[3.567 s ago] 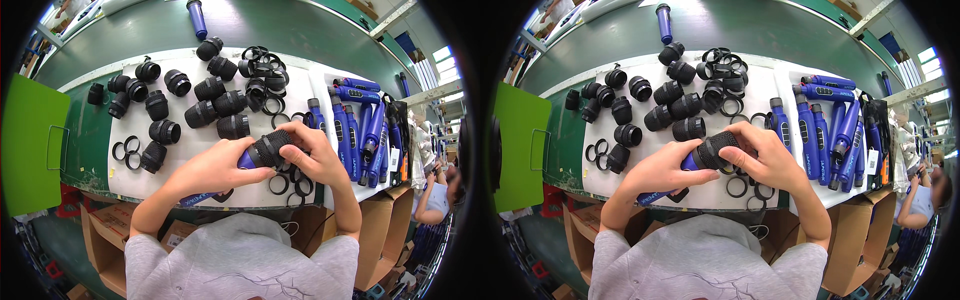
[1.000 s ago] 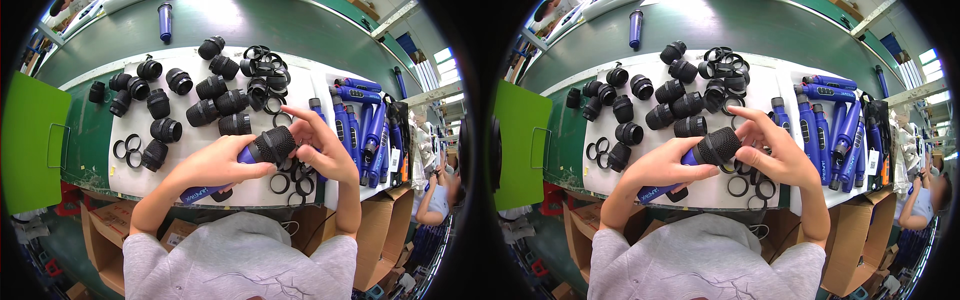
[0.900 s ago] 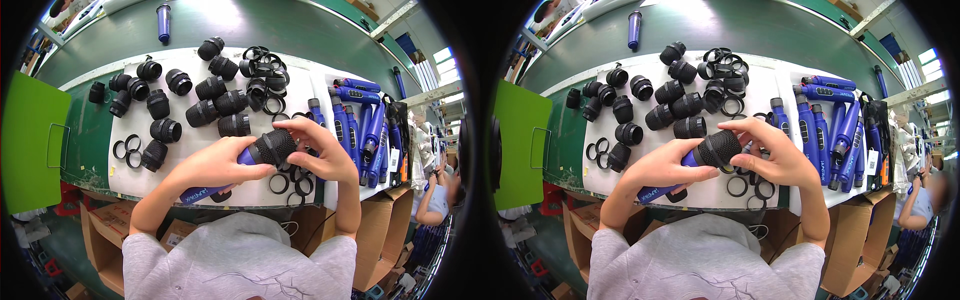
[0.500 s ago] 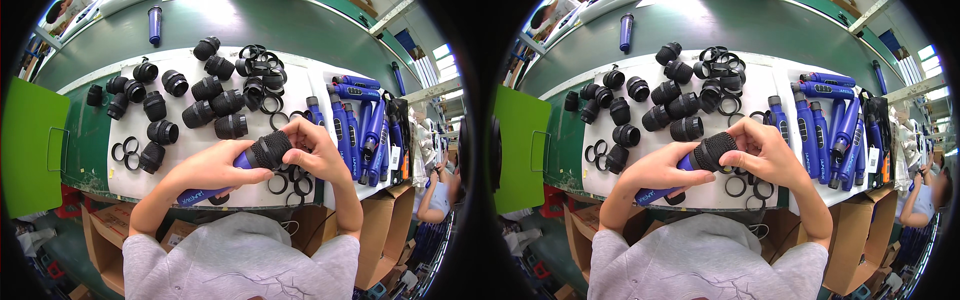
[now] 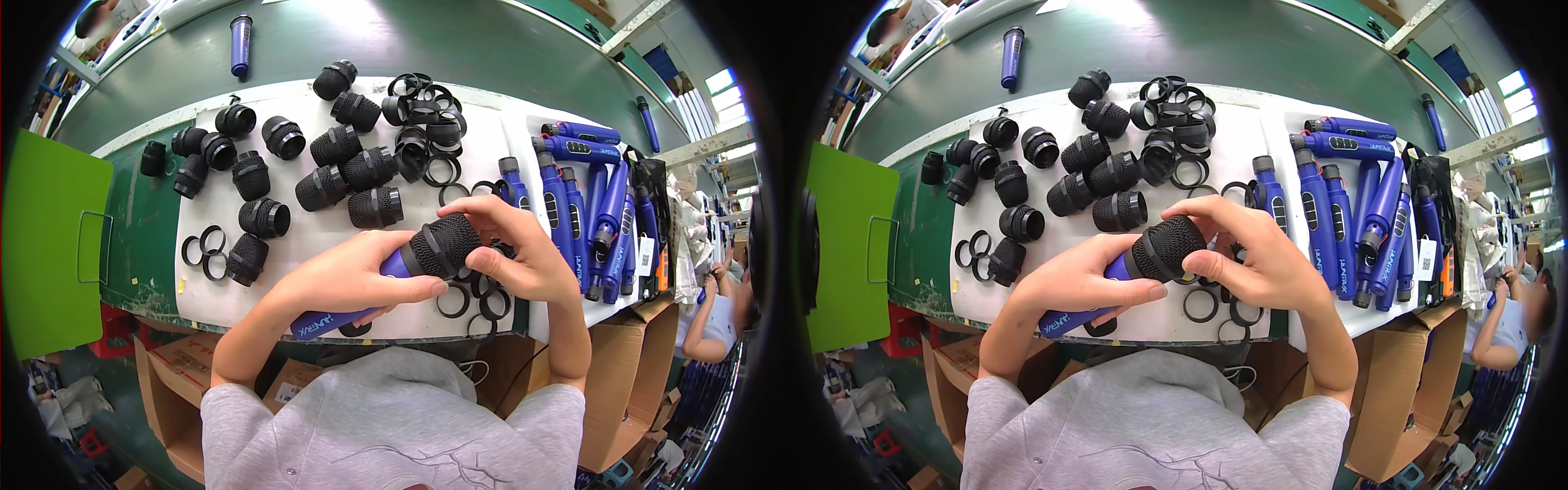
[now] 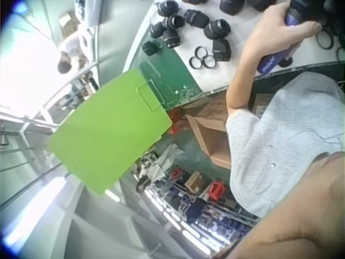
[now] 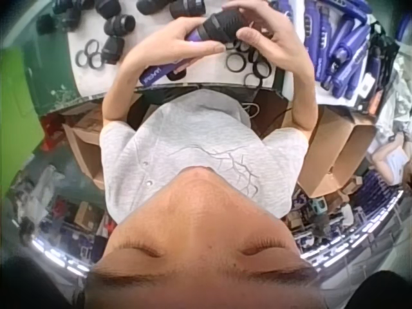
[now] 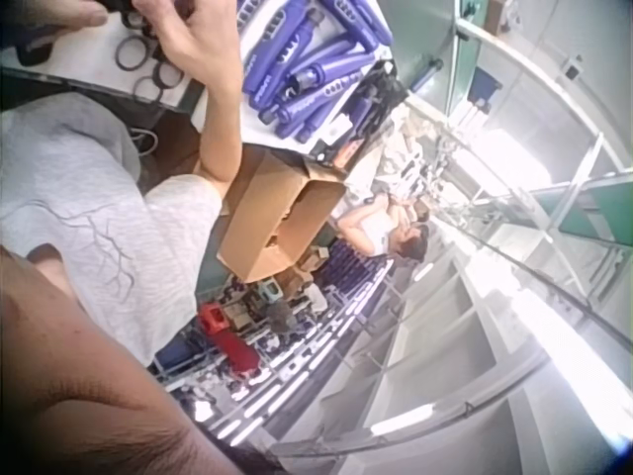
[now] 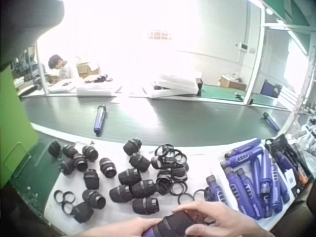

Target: The person assembles black cylindrical components onto blue cylindrical bodies. They pick up the black parts from a table, align them with the blue bodies, and screw them on by hand. The person repeats this process for multiple units, placing the finished assemblies on the table.

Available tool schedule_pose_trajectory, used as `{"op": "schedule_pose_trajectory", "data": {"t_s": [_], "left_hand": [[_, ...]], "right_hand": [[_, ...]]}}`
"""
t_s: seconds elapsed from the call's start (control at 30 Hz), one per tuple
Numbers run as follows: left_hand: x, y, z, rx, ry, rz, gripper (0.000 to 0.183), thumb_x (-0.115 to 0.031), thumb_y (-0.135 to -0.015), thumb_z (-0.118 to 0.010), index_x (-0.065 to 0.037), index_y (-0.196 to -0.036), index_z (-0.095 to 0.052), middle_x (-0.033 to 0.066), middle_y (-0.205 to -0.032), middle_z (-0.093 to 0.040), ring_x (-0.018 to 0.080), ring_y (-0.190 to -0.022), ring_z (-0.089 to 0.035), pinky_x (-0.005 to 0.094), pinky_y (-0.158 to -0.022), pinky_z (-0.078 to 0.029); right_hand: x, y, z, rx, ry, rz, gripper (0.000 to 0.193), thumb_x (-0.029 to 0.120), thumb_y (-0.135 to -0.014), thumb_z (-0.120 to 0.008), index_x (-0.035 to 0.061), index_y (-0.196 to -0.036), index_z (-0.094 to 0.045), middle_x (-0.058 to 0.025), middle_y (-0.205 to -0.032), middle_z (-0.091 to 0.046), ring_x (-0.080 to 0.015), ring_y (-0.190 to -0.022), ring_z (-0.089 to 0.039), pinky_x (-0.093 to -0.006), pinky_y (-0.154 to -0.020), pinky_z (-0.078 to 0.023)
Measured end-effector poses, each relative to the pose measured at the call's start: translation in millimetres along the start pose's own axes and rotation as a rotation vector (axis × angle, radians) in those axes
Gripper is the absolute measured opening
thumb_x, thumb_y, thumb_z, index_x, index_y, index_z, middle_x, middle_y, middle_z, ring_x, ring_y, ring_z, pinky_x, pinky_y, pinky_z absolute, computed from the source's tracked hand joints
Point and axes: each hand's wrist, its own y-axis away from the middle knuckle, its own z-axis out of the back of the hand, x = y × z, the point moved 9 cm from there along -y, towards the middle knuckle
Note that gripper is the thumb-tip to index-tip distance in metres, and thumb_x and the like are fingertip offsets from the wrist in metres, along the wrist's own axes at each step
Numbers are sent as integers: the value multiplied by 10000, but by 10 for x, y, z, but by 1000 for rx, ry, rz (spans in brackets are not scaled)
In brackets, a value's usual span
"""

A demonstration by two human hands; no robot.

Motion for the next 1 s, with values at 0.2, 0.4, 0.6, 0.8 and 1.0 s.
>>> {"op": "schedule_pose_trajectory", "data": {"t_s": [0.2, 0.4, 0.6, 0.8, 1.0], "left_hand": [[-2, -9, 5, -15, -57, 3, 408, -387, -895, -732, -14, -1024, -630, 7, -592, -561, 98, -457, -548, 275, -422, -416], [-11, -4, -9, -23, -54, -23, 422, -393, -891, -735, -1, -1003, -627, 18, -597, -565, 102, -459, -548, 281, -424, -416], [-25, 8, 9, -36, -79, -28, 427, -395, -887, -735, 3, -999, -627, 21, -602, -571, 108, -467, -557, 289, -428, -421], [14, -9, 31, -24, -93, 0, 432, -390, -891, -731, 9, -1019, -626, 24, -612, -579, 109, -477, -565, 287, -435, -427], [-72, 43, 24, -31, -101, -54, 436, -397, -891, -730, 10, -1011, -627, 27, -616, -586, 112, -483, -577, 291, -434, -434]], "right_hand": [[-63, -6, 32, -115, 139, -20, 392, 343, -907, -773, 8, -1045, -624, -50, -775, -678, -96, -658, -626, -246, -587, -474], [-145, 15, 15, -100, 17, -60, 412, 356, -907, -775, 10, -1057, -610, -36, -767, -668, -71, -646, -591, -240, -583, -464], [-55, 26, -4, -56, -61, -7, 419, 309, -984, -676, 0, -1252, -588, -68, -917, -664, -106, -774, -626, -260, -698, -498], [-63, 19, -21, 40, 7, -76, 425, 270, -1020, -600, -40, -1304, -534, -100, -1061, -644, -158, -991, -656, -304, -867, -515], [12, 11, -3, 32, -3, -5, 420, 266, -1028, -587, -40, -1309, -526, -116, -1088, -648, -176, -1013, -657, -322, -905, -512]]}}
